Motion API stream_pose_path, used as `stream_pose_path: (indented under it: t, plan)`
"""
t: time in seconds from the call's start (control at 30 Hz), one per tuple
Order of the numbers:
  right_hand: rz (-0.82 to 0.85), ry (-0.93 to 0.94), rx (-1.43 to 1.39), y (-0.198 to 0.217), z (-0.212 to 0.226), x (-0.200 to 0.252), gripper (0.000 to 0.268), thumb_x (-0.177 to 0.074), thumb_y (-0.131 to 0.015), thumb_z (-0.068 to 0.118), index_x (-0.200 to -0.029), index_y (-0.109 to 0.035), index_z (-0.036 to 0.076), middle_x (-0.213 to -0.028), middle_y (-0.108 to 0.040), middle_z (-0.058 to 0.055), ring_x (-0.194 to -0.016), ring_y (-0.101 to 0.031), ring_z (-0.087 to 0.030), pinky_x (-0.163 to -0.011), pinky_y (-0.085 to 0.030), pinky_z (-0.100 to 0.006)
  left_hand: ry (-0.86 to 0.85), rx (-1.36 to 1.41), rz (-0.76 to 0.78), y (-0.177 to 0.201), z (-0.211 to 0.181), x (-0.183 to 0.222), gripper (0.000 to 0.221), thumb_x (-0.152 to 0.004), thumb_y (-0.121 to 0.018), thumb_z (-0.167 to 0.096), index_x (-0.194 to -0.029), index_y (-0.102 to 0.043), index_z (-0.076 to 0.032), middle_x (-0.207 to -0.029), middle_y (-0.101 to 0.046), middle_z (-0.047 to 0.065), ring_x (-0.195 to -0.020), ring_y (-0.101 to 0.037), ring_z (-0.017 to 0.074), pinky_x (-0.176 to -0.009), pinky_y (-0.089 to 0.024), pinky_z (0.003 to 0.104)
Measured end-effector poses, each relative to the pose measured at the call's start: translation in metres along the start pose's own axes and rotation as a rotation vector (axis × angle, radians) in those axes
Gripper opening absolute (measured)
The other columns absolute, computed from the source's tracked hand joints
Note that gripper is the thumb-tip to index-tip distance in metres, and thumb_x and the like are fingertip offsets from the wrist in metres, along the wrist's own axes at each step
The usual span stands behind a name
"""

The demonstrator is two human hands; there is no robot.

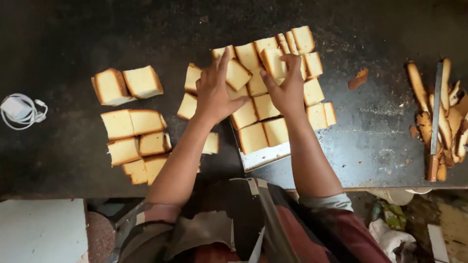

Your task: The person uses a large knife to cut a loaf of bread into slices and then trims the crusts by hand. They separate the slices and arrange them onto a metal tray, setting the discarded crusts aside on the counter.

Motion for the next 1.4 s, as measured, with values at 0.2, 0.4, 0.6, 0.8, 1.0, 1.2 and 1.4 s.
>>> stream_pose_path:
  t: [0.2, 0.4, 0.6, 0.8, 1.0, 1.2, 1.4]
  plan:
    - [0.025, -0.009, 0.023, 0.002, 0.010, 0.009, 0.053, -0.092, -0.083, 0.021, -0.126, -0.048, 0.003, -0.119, -0.062, -0.020, -0.112, -0.064, -0.038, -0.094, -0.050, -0.045, -0.160, -0.054, -0.162, 0.014, 0.014, -0.013, 0.094, -0.073, -0.084, -0.016, -0.157, -0.041, -0.017, -0.147, -0.053, 0.013, -0.138, -0.048, 0.0356, -0.115, -0.035, 0.053]
    - [0.087, 0.177, 0.249, -0.033, 0.059, 0.029, 0.051, -0.079, -0.089, 0.026, -0.111, -0.057, 0.004, -0.107, -0.062, -0.017, -0.099, -0.057, -0.038, -0.086, -0.044, -0.050, -0.171, 0.190, 0.040, 0.000, 0.049, -0.038, 0.088, -0.077, -0.074, -0.004, -0.157, -0.044, -0.022, -0.155, -0.049, 0.015, -0.147, -0.044, 0.0356, -0.123, -0.036, 0.042]
    - [0.135, 0.263, 0.333, -0.050, 0.073, 0.045, 0.048, -0.077, -0.086, 0.025, -0.113, -0.062, 0.003, -0.121, -0.065, -0.018, -0.106, -0.058, -0.038, -0.091, -0.045, -0.048, -0.205, 0.748, 0.141, -0.022, 0.071, -0.037, 0.094, -0.081, -0.058, 0.003, -0.167, -0.025, -0.016, -0.175, -0.024, 0.014, -0.165, -0.017, 0.0300, -0.133, -0.020, 0.039]
    - [0.103, 0.316, 0.355, -0.056, 0.076, 0.048, 0.052, -0.080, -0.084, 0.025, -0.123, -0.067, 0.000, -0.129, -0.066, -0.021, -0.109, -0.059, -0.038, -0.095, -0.046, -0.047, -0.190, 0.885, -0.159, -0.064, 0.092, -0.044, 0.080, -0.100, -0.044, -0.013, -0.170, -0.007, -0.008, -0.181, 0.000, 0.012, -0.170, 0.003, 0.0252, -0.139, -0.001, 0.040]
    - [0.103, 0.362, 0.464, -0.056, 0.081, 0.050, 0.048, -0.086, -0.077, 0.022, -0.126, -0.067, -0.002, -0.132, -0.067, -0.021, -0.119, -0.061, -0.034, -0.096, -0.044, -0.048, -0.040, 0.737, -0.170, -0.074, 0.087, -0.039, 0.078, -0.106, -0.045, -0.018, -0.168, -0.001, -0.004, -0.178, 0.006, 0.013, -0.165, 0.009, 0.0271, -0.135, 0.001, 0.041]
    - [0.124, 0.420, 0.472, -0.059, 0.090, 0.057, 0.048, -0.087, -0.072, 0.022, -0.128, -0.066, -0.003, -0.136, -0.065, -0.024, -0.127, -0.058, -0.034, -0.103, -0.042, -0.049, -0.076, 1.079, -0.230, -0.064, 0.084, -0.034, 0.075, -0.105, -0.041, -0.021, -0.169, -0.003, -0.006, -0.179, 0.003, 0.011, -0.166, 0.004, 0.0241, -0.135, -0.002, 0.039]
    - [0.158, 0.382, 0.444, -0.061, 0.082, 0.061, 0.051, -0.089, -0.073, 0.026, -0.130, -0.066, -0.003, -0.142, -0.061, -0.024, -0.127, -0.055, -0.035, -0.103, -0.038, -0.052, -0.047, 1.261, -0.272, -0.066, 0.089, -0.031, 0.068, -0.105, -0.038, -0.017, -0.167, -0.016, -0.001, -0.178, -0.009, 0.014, -0.165, -0.008, 0.0265, -0.135, -0.012, 0.040]
Point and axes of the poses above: each hand's wrist, its own x-axis away from the middle knuckle, its own y-axis out of the back of the hand, z = x × y, the point moved 10 cm from there along -x, towards the middle knuckle
